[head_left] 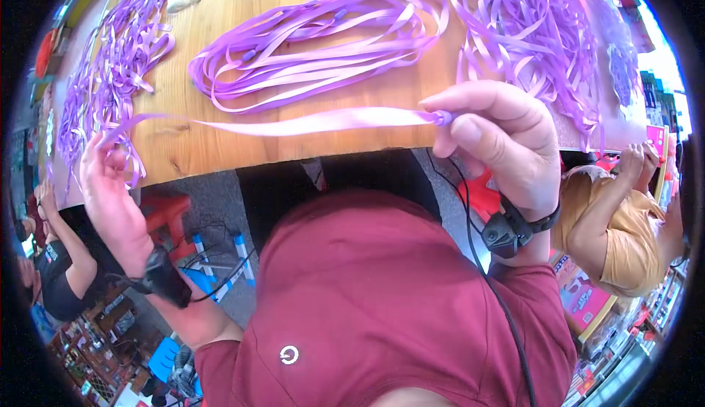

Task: The person picks up a purple ribbon and threads it through a purple bead by hand. They slide the bead along the ribbon and repeat the process with more ribbons and beads, placing the finished pieces on the table.

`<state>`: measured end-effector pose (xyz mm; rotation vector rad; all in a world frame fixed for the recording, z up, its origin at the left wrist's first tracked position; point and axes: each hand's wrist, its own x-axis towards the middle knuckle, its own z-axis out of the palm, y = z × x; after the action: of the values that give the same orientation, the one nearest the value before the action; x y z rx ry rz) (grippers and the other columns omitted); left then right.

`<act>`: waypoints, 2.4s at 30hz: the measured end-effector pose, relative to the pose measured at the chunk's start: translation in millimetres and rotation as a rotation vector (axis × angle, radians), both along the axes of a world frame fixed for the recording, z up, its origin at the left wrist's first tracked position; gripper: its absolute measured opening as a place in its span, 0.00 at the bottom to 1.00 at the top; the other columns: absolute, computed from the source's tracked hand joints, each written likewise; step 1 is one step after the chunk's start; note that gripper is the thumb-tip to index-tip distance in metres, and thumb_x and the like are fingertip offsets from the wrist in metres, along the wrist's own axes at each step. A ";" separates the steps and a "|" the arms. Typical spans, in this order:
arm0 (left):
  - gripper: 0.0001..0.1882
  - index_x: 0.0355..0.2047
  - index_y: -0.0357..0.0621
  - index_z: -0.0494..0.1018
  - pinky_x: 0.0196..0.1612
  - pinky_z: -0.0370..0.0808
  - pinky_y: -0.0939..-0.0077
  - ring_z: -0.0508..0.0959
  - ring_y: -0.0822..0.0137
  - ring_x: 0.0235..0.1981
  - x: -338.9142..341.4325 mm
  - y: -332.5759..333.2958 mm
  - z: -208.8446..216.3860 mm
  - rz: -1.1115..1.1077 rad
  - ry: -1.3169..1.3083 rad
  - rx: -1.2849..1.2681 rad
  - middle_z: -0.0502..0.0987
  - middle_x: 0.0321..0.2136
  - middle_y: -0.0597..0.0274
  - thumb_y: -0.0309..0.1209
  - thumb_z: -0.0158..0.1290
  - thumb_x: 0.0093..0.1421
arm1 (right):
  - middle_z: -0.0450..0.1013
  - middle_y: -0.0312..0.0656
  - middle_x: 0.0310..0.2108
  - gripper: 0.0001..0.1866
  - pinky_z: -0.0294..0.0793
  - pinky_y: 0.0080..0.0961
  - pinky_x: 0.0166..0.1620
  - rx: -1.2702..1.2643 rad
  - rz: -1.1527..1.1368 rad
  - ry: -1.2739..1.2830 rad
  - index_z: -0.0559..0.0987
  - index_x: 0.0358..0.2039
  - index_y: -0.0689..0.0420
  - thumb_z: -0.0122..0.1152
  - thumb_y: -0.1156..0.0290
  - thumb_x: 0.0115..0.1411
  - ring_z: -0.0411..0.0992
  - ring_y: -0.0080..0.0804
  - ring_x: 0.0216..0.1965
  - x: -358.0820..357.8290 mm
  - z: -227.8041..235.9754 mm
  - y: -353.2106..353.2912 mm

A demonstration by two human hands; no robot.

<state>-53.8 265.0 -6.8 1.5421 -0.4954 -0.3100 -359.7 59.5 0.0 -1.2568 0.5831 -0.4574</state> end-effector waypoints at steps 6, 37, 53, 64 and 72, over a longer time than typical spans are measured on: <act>0.17 0.41 0.35 0.68 0.45 0.66 0.74 0.71 0.64 0.39 -80.2 -48.9 8.4 -0.223 -0.919 0.239 0.72 0.36 0.56 0.30 0.53 0.51 | 0.73 0.39 0.21 0.11 0.56 0.04 0.19 0.056 0.066 -0.084 0.74 0.36 0.68 0.52 0.74 0.56 0.61 0.09 0.16 16.8 -2.7 12.6; 0.10 0.33 0.33 0.68 0.41 0.63 0.80 0.66 0.74 0.31 81.4 138.9 1.3 0.035 -0.272 0.144 0.69 0.30 0.63 0.30 0.46 0.58 | 0.57 0.30 0.18 0.09 0.52 0.13 0.22 -0.254 -0.411 0.090 0.71 0.35 0.60 0.46 0.68 0.61 0.54 0.16 0.19 -96.4 -14.8 -131.8; 0.09 0.31 0.40 0.68 0.53 0.61 0.63 0.67 0.62 0.40 37.9 89.1 -23.4 -0.161 0.355 -0.922 0.68 0.32 0.60 0.33 0.48 0.56 | 0.72 0.44 0.32 0.14 0.68 0.39 0.47 -0.004 -0.671 -0.731 0.73 0.29 0.61 0.45 0.64 0.60 0.71 0.36 0.39 -44.6 -40.8 -126.6; 0.05 0.24 0.39 0.66 0.51 0.62 0.62 0.69 0.60 0.37 37.9 95.8 -11.7 -0.142 0.604 -1.123 0.70 0.25 0.61 0.26 0.48 0.55 | 0.48 0.31 0.11 0.15 0.51 0.18 0.20 0.827 -0.463 -1.090 0.58 0.13 0.54 0.41 0.77 0.57 0.48 0.21 0.12 -27.7 -29.6 -122.6; 0.14 0.18 0.44 0.58 0.22 0.56 0.81 0.56 0.76 0.16 42.6 84.5 -25.8 -0.181 0.660 -0.979 0.55 0.15 0.70 0.32 0.46 0.58 | 0.54 0.32 0.17 0.15 0.53 0.17 0.22 0.283 -0.388 -0.723 0.66 0.25 0.59 0.42 0.61 0.61 0.52 0.20 0.19 -23.2 -40.9 -98.2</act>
<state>-11.2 349.5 -32.6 0.3946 -0.1915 -0.5803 -382.8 -38.8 -41.0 -0.6314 0.2498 -1.0567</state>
